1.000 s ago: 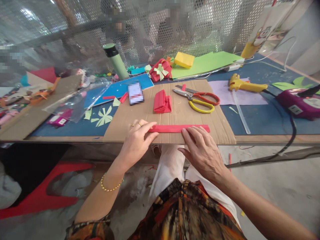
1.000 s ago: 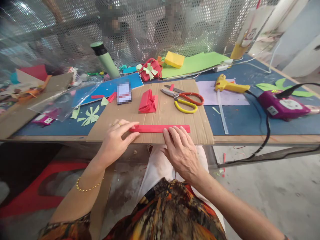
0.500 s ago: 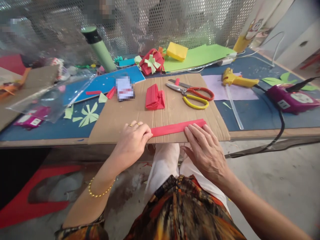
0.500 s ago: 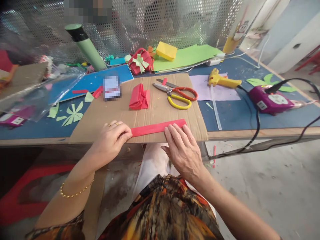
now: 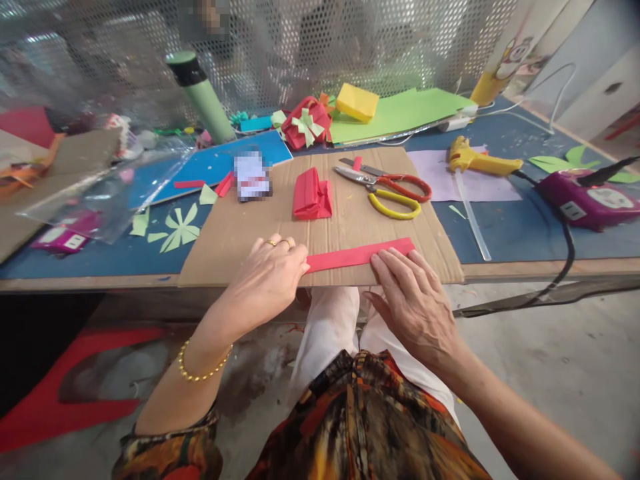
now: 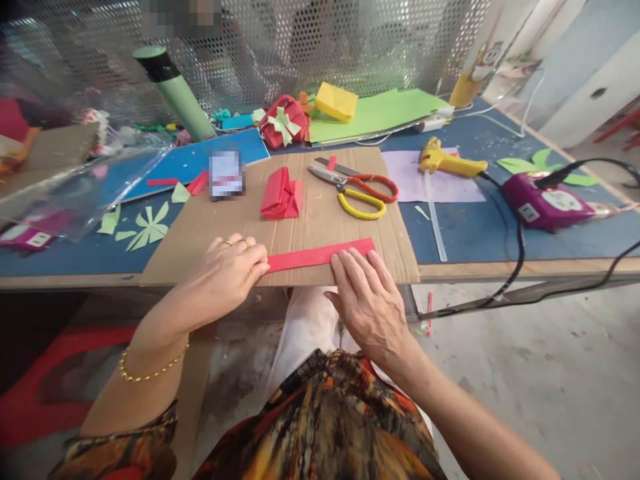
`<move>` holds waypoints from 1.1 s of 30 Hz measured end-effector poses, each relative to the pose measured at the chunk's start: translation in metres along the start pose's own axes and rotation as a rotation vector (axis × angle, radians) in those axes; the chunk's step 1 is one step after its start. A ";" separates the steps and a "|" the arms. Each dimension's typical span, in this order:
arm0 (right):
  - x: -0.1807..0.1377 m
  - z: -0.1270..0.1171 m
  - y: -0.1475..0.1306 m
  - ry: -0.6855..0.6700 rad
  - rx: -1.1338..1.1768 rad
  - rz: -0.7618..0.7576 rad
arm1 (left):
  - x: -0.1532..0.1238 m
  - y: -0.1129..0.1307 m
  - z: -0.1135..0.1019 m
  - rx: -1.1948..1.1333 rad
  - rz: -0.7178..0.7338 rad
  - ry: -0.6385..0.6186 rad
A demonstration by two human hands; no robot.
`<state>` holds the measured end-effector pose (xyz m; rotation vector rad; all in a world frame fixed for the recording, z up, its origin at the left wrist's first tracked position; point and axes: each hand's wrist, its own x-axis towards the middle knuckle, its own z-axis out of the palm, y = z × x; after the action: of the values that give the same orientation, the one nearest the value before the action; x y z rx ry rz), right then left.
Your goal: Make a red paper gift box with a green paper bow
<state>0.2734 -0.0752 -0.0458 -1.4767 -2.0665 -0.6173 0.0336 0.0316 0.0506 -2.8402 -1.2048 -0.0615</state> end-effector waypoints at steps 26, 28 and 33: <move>0.001 0.001 0.001 -0.004 0.002 -0.044 | -0.043 0.054 0.049 0.392 -0.015 0.452; 0.002 0.002 0.001 0.023 -0.012 -0.056 | -0.049 0.060 0.053 0.439 -0.043 0.440; 0.001 0.003 0.002 0.033 -0.010 -0.061 | -0.050 0.074 0.062 0.528 -0.102 0.375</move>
<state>0.2745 -0.0714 -0.0472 -1.4043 -2.0929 -0.6722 0.0526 -0.0514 -0.0167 -2.1922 -1.0842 -0.2306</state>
